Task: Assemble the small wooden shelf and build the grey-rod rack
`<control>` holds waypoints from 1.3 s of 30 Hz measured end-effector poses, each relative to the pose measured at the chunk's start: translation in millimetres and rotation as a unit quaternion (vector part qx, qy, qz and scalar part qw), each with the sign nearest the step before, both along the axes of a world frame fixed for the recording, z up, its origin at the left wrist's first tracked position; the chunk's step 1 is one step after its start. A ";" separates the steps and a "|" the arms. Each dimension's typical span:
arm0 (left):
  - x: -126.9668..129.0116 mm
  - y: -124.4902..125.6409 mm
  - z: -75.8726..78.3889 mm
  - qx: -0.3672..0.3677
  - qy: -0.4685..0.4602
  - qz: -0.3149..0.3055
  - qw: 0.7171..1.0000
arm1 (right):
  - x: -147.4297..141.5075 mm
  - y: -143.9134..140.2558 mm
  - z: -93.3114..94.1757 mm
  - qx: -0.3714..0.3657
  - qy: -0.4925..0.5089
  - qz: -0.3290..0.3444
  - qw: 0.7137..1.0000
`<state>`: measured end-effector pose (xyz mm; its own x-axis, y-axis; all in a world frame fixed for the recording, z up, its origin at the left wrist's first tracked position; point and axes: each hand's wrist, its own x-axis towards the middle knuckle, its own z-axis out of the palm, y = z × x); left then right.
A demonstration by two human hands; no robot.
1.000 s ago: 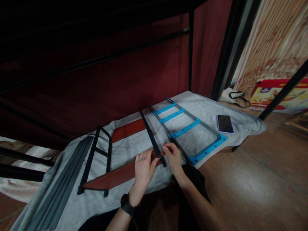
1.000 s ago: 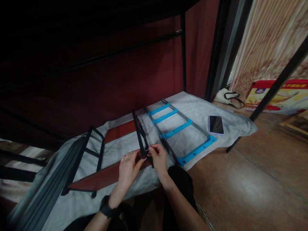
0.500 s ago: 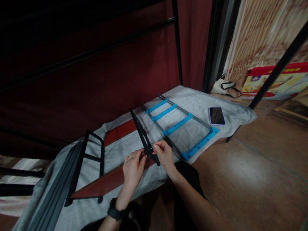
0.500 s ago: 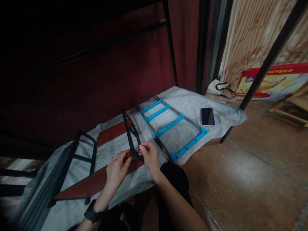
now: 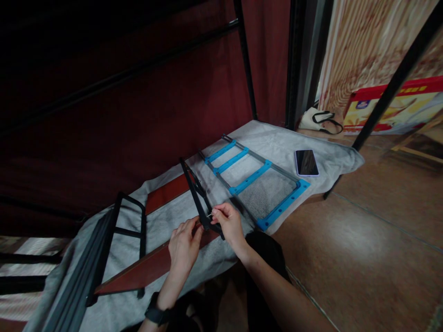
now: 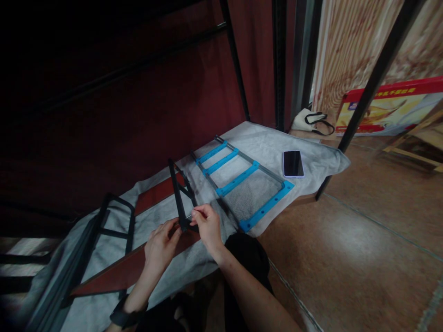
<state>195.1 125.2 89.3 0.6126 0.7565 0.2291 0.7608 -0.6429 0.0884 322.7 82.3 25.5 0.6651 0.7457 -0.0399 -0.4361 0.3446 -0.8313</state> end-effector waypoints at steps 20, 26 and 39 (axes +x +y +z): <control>-0.3 -2.5 6.3 -0.068 0.003 -0.002 0.998 | -6.8 -3.6 -4.2 -0.028 -0.136 0.033 0.990; -0.7 -4.2 8.1 -0.062 -0.008 -0.013 0.998 | -4.0 -8.3 -3.5 -0.041 -0.216 0.015 0.975; -5.3 -7.2 8.4 -0.103 -0.073 -0.029 0.992 | 0.8 -13.4 -2.7 -0.037 -0.275 0.036 0.960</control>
<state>189.9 117.9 97.7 0.6283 0.7606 0.1636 0.6919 -0.6424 0.3295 323.4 68.9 22.8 0.5473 0.7994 0.2478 0.0562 0.2603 -0.9639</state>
